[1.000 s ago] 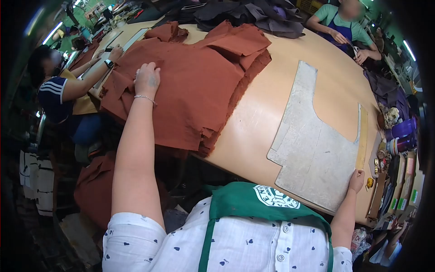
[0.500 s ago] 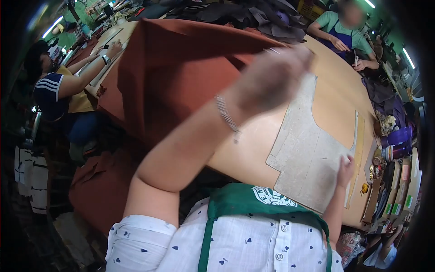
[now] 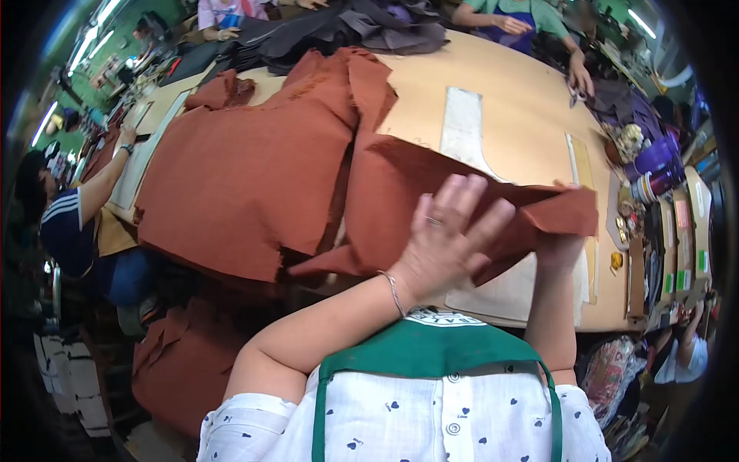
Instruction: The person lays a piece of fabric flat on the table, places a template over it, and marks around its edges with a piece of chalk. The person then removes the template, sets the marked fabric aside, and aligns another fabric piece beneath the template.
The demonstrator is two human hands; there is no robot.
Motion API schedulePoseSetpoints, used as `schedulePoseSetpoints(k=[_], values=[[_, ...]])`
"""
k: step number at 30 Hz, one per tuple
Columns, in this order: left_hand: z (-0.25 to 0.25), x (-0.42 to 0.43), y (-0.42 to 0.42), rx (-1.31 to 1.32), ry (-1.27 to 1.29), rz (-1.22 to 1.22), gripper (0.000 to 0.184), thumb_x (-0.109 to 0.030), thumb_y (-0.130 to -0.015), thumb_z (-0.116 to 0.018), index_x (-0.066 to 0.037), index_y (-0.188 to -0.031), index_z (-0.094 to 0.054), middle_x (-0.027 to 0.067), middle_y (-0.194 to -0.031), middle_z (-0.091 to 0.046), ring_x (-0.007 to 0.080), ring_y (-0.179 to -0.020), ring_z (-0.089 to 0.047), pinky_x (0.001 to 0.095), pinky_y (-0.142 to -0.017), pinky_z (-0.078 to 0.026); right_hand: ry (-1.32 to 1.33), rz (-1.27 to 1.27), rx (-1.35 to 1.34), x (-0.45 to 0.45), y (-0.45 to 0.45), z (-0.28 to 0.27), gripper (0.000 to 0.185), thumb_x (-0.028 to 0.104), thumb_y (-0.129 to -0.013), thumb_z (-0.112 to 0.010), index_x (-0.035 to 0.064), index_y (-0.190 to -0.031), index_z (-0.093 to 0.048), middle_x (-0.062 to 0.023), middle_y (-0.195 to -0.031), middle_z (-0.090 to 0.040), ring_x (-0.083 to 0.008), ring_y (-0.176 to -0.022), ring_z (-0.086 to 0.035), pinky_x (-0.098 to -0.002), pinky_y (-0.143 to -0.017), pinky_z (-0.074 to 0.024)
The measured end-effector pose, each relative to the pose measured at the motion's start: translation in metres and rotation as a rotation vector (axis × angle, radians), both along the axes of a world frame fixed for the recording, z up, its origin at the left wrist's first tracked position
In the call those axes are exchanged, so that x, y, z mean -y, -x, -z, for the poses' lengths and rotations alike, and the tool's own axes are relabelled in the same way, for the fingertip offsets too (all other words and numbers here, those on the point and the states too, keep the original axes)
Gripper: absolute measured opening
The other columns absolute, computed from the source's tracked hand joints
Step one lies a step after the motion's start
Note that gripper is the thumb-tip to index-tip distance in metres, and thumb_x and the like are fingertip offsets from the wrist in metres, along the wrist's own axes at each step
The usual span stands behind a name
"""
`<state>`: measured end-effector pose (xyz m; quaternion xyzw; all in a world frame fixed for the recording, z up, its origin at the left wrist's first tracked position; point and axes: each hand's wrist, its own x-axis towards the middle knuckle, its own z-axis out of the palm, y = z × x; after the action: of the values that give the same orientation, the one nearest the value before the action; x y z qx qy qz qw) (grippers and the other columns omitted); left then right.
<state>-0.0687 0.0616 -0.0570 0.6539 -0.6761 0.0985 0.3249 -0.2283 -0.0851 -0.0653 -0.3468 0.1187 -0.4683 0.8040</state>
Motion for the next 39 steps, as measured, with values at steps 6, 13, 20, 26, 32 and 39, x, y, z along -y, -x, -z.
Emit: schedulePoseSetpoints(k=[6, 13, 20, 26, 32, 39], values=[[0.046, 0.038, 0.033, -0.490, -0.493, 0.380, 0.081, -0.025, -0.071, -0.068, -0.006, -0.134, -0.021, 0.0200, -0.120, -0.037, 0.0351, -0.114, -0.038, 0.0404, -0.087, -0.040, 0.461, 0.507, -0.138, -0.021, 0.069, -0.041, 0.034, 0.032, -0.092, -0.037, 0.0116, -0.118, -0.043, -0.0044, -0.112, -0.051, -0.0182, -0.101, -0.051, -0.0320, -0.087, -0.0422], [0.064, 0.084, 0.075, -0.222, -0.406, 0.310, 0.073, -0.040, -0.073, -0.064, -0.011, -0.131, -0.031, 0.0182, -0.133, -0.030, 0.0391, -0.124, -0.025, 0.0534, -0.097, -0.026, 0.599, 0.996, -0.895, -0.032, 0.142, -0.051, 0.039, 0.033, -0.093, -0.037, 0.0106, -0.125, -0.036, -0.0035, -0.117, -0.047, -0.0107, -0.104, -0.047, -0.0254, -0.088, -0.0393], [0.091, 0.089, 0.084, 0.089, -0.666, 0.091, 0.079, -0.058, -0.071, -0.055, -0.013, -0.132, -0.033, 0.0141, -0.140, -0.020, 0.0348, -0.131, -0.011, 0.0617, -0.097, -0.016, 0.724, 1.157, -1.181, 0.060, 0.288, 0.004, 0.036, 0.020, -0.091, -0.042, 0.0064, -0.124, -0.036, -0.0049, -0.118, -0.045, -0.0126, -0.106, -0.045, -0.0245, -0.092, -0.0353], [0.086, 0.080, 0.141, 0.100, -0.520, 0.317, 0.064, -0.050, -0.070, -0.058, -0.013, -0.120, -0.046, 0.0113, -0.127, -0.037, 0.0321, -0.120, -0.031, 0.0545, -0.094, -0.024, 0.575, 0.761, -0.766, 0.069, 0.290, -0.041, 0.034, 0.015, -0.090, -0.041, 0.0060, -0.122, -0.036, -0.0060, -0.112, -0.046, -0.0156, -0.104, -0.045, -0.0264, -0.094, -0.0326], [0.109, 0.089, 0.138, -0.008, -0.344, 0.113, 0.008, -0.013, -0.077, -0.054, -0.008, -0.082, -0.053, 0.0099, -0.084, -0.049, 0.0315, -0.078, -0.049, 0.0392, -0.069, -0.042, 1.024, 0.961, -1.873, 0.151, 0.258, -0.035, 0.027, 0.016, -0.091, -0.039, 0.0065, -0.116, -0.039, -0.0045, -0.104, -0.047, -0.0136, -0.098, -0.047, -0.0250, -0.087, -0.0377], [0.079, 0.075, 0.058, 0.046, -0.127, -0.256, 0.008, -0.006, -0.074, -0.057, -0.005, -0.083, -0.056, 0.0118, -0.080, -0.054, 0.0318, -0.077, -0.050, 0.0386, -0.069, -0.043, 0.046, 0.347, -0.205, 0.258, 0.178, -0.028, 0.023, 0.027, -0.088, -0.047, 0.0075, -0.101, -0.051, -0.0008, -0.089, -0.052, -0.0137, -0.087, -0.053, -0.0291, -0.080, -0.0447]])
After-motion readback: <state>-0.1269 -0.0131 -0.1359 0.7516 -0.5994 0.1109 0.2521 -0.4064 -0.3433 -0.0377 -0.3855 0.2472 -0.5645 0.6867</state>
